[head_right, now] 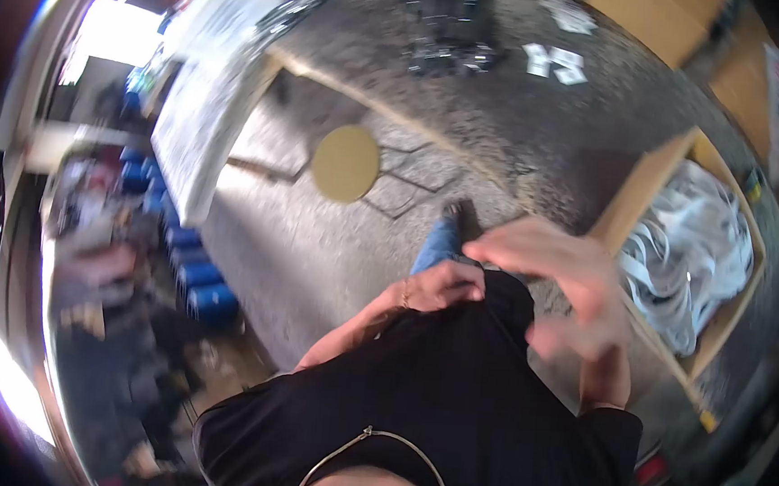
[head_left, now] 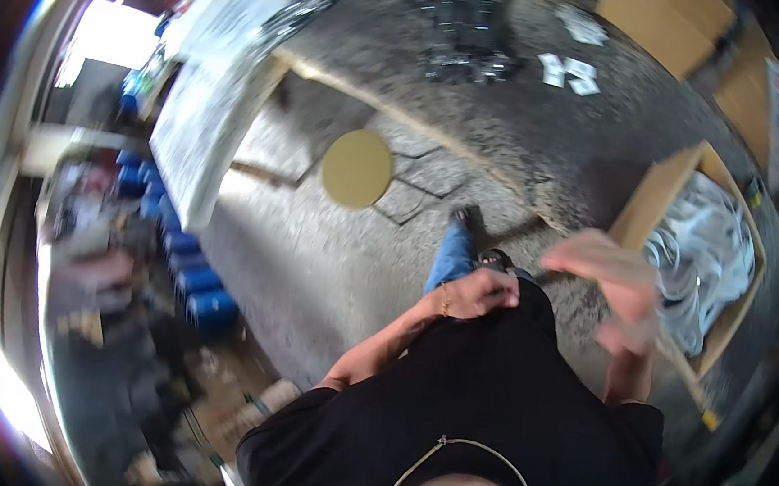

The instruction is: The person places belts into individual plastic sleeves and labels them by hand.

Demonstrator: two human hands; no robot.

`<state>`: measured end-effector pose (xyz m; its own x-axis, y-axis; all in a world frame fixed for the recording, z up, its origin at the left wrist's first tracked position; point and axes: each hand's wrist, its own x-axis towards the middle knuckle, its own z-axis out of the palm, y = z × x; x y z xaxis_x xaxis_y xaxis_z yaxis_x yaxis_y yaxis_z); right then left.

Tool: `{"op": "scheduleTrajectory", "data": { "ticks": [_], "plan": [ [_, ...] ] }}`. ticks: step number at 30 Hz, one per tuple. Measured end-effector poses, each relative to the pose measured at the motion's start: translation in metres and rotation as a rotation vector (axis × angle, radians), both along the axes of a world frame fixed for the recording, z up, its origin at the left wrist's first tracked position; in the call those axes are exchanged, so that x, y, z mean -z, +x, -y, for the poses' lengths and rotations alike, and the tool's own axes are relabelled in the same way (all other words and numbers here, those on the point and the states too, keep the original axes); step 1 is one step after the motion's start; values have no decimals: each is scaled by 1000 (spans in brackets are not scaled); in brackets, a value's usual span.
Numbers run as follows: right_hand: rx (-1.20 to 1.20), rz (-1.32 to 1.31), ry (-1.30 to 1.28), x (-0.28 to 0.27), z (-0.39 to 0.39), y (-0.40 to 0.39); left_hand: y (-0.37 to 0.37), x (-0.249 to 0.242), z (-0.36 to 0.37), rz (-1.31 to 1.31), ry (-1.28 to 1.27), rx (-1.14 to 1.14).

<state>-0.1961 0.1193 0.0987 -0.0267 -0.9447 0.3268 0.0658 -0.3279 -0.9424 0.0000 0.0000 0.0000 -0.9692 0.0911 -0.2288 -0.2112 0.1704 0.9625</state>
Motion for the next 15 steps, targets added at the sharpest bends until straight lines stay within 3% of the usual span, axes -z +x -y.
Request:
{"op": "scheduleTrajectory", "data": {
  "ticks": [2,3,5,6,8,9,12,13,15],
  "plan": [
    [147,-88,136,14,-11,37,20,-2,13,5,31,-39],
    [176,-192,303,46,30,-31,-75,32,57,-36,25,-97],
    [361,83,460,108,49,-9,-89,46,86,-6,-111,128],
    [399,91,462,136,66,-4,-95,51,106,-9,-108,167],
    [717,495,386,187,96,-11,-115,63,143,47,60,266],
    [747,511,396,207,114,-9,-120,66,166,60,74,296],
    [1242,491,496,247,166,-34,-155,95,242,-157,-532,553],
    [1254,480,505,265,175,-45,-169,110,268,-79,-652,672],
    [1148,394,676,298,190,-69,-187,145,315,10,-660,671]
  ]
}}
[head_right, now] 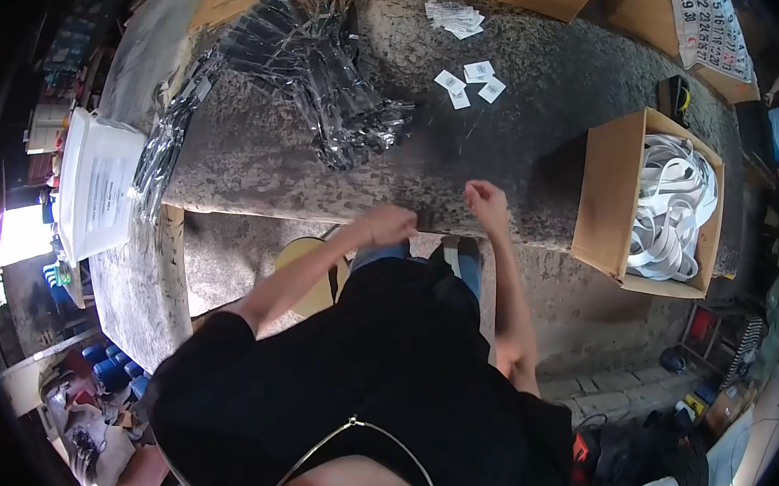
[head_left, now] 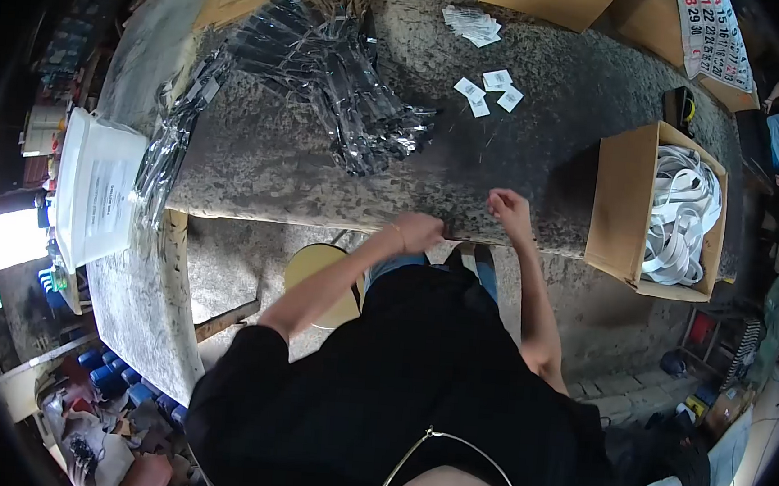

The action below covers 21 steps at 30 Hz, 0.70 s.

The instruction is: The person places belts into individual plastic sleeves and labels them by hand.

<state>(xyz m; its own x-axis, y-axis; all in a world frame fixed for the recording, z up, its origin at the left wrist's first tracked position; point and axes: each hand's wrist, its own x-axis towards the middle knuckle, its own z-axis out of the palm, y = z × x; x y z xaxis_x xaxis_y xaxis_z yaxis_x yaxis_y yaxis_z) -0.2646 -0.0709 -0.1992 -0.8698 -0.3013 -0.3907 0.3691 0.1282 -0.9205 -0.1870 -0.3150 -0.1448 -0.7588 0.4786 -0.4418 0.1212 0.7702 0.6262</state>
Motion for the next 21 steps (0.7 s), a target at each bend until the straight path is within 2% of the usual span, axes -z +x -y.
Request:
{"op": "scheduleTrajectory", "data": {
  "ticks": [1,3,4,5,6,8,9,12,14,18,20,21],
  "plan": [
    [4,11,4,1,12,-11,-7,1,19,70,-46,-1],
    [64,-108,438,8,35,-31,-10,-2,47,53,-131,-4],
    [67,-116,428,15,44,-39,-17,-4,58,20,-216,-20],
    [175,-217,539,23,55,-47,-15,3,69,3,-130,-92],
    [267,-319,642,33,68,-54,-11,8,76,-3,-147,-125],
    [248,-319,814,27,86,-57,-14,17,82,-5,16,-238],
    [259,-354,924,29,95,-58,-21,15,86,-36,-20,-266],
    [412,-482,922,42,106,-45,-7,0,101,-118,29,-319],
    [441,-582,907,55,104,-37,-23,-2,120,-182,96,-410],
    [461,-667,882,61,102,-40,-86,18,181,-501,-20,-554],
    [512,-658,978,68,109,-35,-125,13,210,-704,-119,-532],
    [608,-692,942,65,116,-36,-148,10,222,-729,-115,-526]
  ]
}}
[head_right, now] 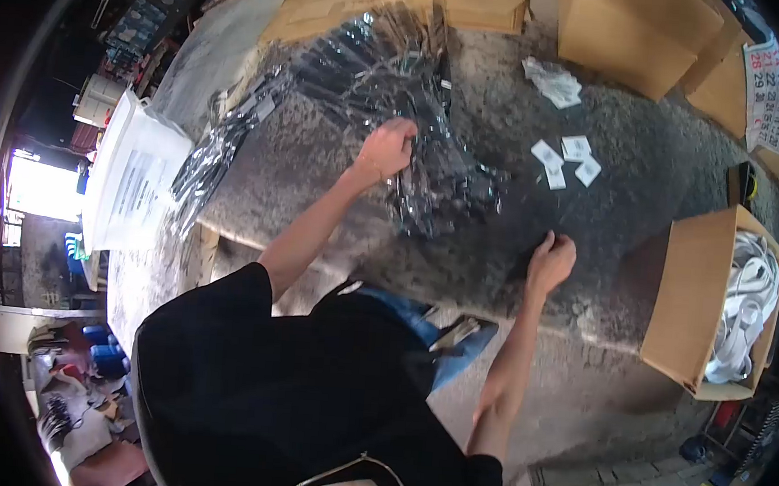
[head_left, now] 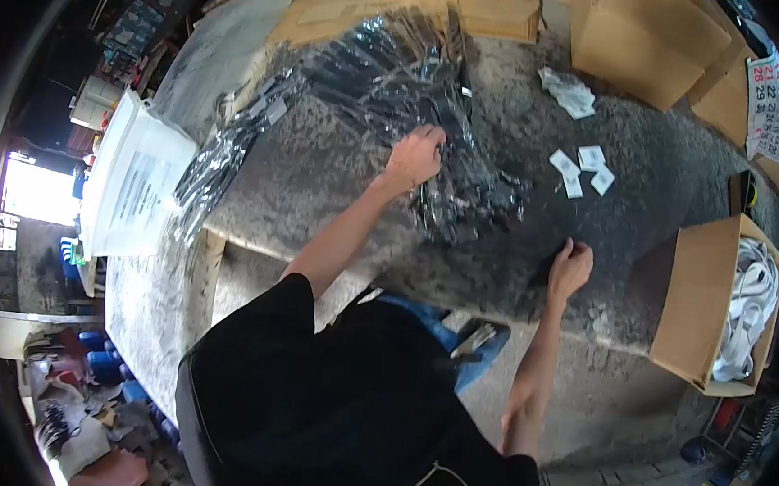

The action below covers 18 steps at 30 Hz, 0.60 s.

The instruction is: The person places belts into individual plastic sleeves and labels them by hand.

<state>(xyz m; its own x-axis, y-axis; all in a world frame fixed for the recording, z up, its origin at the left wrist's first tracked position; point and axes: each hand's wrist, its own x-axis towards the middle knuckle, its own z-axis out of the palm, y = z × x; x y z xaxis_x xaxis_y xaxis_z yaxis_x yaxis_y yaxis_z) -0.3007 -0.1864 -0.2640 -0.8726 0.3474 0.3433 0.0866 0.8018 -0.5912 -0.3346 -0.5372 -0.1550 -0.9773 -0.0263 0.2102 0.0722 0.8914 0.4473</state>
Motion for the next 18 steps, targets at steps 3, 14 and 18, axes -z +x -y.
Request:
{"op": "scheduleTrajectory", "data": {
  "ticks": [3,14,18],
  "plan": [
    [54,4,159,6,7,-2,-66,5,32,-164,-126,140],
    [82,-218,-72,-27,85,41,-15,-21,41,-378,-335,564],
    [-641,-79,-1156,-114,182,96,62,-43,33,-460,-121,598]
  ]
}}
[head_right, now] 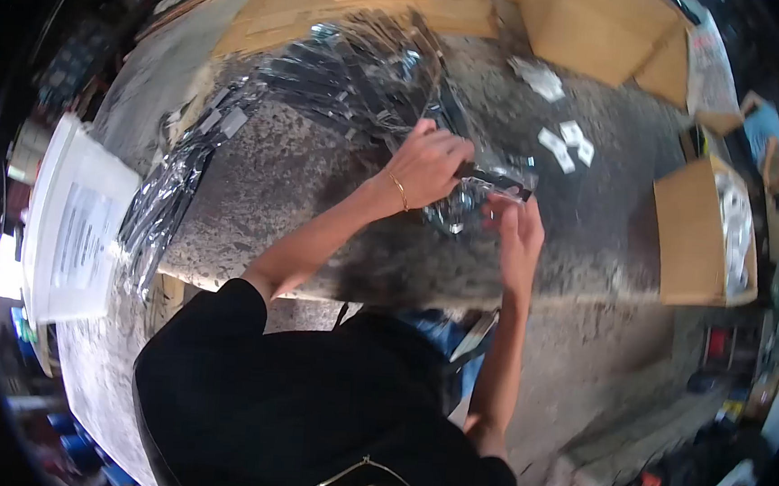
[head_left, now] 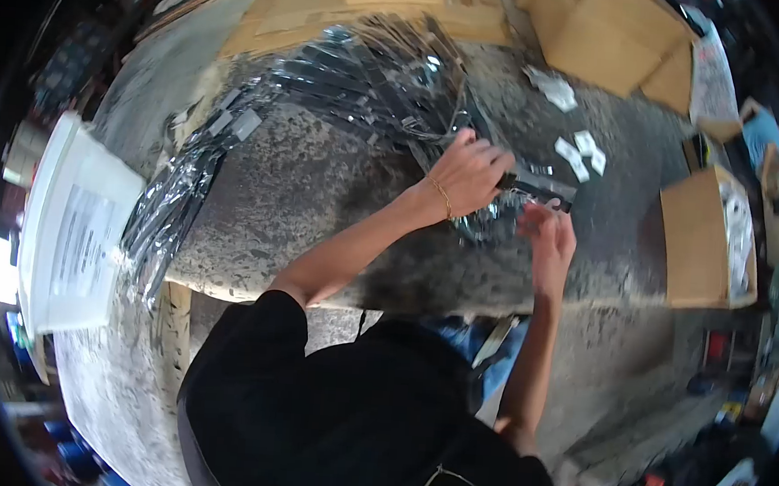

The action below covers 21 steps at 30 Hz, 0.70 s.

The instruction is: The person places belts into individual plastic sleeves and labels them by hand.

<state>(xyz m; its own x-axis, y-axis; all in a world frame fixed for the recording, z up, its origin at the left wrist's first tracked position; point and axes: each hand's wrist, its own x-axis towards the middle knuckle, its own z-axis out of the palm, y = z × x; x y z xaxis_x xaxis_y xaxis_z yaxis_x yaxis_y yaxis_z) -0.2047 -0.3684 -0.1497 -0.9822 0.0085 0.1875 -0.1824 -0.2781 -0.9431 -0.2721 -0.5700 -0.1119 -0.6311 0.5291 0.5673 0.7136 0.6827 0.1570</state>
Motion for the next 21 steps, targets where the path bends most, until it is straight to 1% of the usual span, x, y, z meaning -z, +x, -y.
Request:
{"op": "scheduleTrajectory", "data": {
  "ticks": [1,2,3,4,5,6,7,9,10,12,13,15,16,17,19,20,21],
  "plan": [
    [53,21,-3,-7,6,12,16,-3,-7,31,-3,-3],
    [60,-37,-104,-13,8,19,33,-10,-10,33,18,-14],
    [57,-109,-200,-20,9,28,44,-9,-13,33,20,29],
    [92,-120,-196,-32,10,40,53,-11,-15,42,41,37],
    [154,-159,-159,-44,12,51,60,-13,-16,47,61,39],
    [215,-195,-122,-52,10,60,67,-14,-18,67,113,94],
    [239,-209,-119,-54,5,67,74,-17,-21,56,114,121],
    [333,-302,88,-59,-8,79,85,-23,-28,146,204,197],
    [362,-331,179,-62,-15,85,88,-24,-31,133,206,209],
    [352,-381,214,-73,-25,88,91,-27,-33,662,467,415],
    [334,-413,247,-80,-28,88,90,-32,-33,649,462,412],
    [343,-408,338,-102,-32,83,85,-43,-30,1163,547,686],
    [296,-370,354,-110,-35,78,86,-45,-31,1127,597,788],
    [252,-331,369,-116,-36,74,88,-45,-32,1122,589,776],
    [215,-301,322,-131,-29,69,89,-46,-33,1399,871,875],
    [181,-266,289,-135,-27,66,89,-45,-33,1402,915,916],
    [183,-271,282,-136,-27,62,89,-44,-32,1399,907,914]
  ]
}}
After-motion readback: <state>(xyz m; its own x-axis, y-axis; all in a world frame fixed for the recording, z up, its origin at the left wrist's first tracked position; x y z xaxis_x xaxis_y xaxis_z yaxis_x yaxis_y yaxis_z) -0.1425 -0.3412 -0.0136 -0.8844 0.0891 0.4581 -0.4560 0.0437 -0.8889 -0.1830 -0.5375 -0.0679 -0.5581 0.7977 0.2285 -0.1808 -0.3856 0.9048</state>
